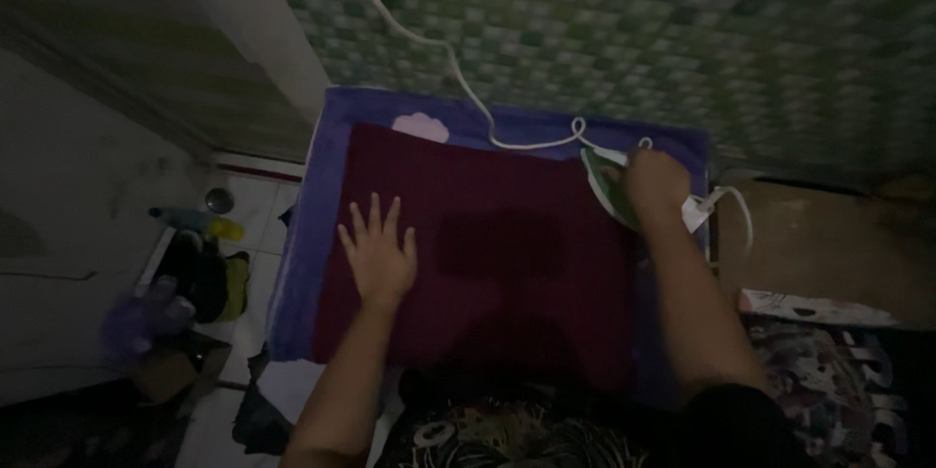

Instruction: The person picks up a shirt and lays it flat on a board, smoothing the fabric by hand before pressing it with an iron. They repeat this for another section of the shirt.

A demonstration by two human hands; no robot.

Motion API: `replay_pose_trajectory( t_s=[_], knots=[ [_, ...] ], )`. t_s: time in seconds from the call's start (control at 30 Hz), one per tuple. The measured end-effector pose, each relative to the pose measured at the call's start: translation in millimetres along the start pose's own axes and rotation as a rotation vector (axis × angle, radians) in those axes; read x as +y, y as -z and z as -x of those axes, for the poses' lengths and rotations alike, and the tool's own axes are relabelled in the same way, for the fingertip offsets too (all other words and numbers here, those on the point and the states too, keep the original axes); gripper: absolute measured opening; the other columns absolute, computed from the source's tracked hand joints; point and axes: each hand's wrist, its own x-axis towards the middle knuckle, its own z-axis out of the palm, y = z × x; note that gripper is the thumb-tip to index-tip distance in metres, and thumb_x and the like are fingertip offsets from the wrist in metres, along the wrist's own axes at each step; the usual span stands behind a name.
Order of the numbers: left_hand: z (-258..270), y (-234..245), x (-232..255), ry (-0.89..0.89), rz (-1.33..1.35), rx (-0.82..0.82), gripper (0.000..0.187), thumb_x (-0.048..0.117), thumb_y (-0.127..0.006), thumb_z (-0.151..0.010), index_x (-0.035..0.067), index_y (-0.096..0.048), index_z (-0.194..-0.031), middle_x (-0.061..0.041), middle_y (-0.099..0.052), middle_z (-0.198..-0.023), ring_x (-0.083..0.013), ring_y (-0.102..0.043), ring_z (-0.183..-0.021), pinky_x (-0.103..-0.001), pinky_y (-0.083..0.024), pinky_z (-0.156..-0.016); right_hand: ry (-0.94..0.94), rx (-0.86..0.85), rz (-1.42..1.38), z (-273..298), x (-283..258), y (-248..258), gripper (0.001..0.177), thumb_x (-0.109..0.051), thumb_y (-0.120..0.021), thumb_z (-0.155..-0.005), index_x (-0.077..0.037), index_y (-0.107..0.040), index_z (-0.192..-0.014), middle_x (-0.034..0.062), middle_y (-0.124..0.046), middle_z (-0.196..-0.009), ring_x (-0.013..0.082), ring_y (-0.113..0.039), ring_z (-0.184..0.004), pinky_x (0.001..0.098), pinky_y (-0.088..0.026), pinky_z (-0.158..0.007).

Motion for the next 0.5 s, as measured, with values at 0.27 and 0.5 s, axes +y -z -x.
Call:
replay_pose_trajectory(
  t_s=[0.27,0.5],
  knots=[
    [-2,-7,0,0.007,-0.038,0.038,0.057,0.043,-0.039,-0.104,0.024,-0.040,-0.158,-0.008,-0.025,-0.169,-0.0361,-0.012,-0.157,-0.059,-0.005,-0.125,0.472,-0.115,0.047,60,-9,-21,0.033,-0.042,-0.071,-0.084,-0.022,-0.078,-0.109,0.0116,-0.077,-0.091,0.0310,-0.076,-0.085,0.0463,-0.060,-0.075],
    [-6,-5,2,0.018,-0.054,0.071,0.056,0.039,-0.042,-0.101,0.025,-0.043,-0.155,-0.009,-0.028,-0.167,-0.0357,-0.014,-0.155,-0.060,-0.007,-0.124,0.522,0.187,0.162,43,-46,-47,0.024,-0.028,-0.058,-0.113,-0.014,-0.074,-0.125,0.0102,-0.074,-0.083,0.0272,-0.074,-0.073,0.0420,-0.059,-0.061]
  ],
)
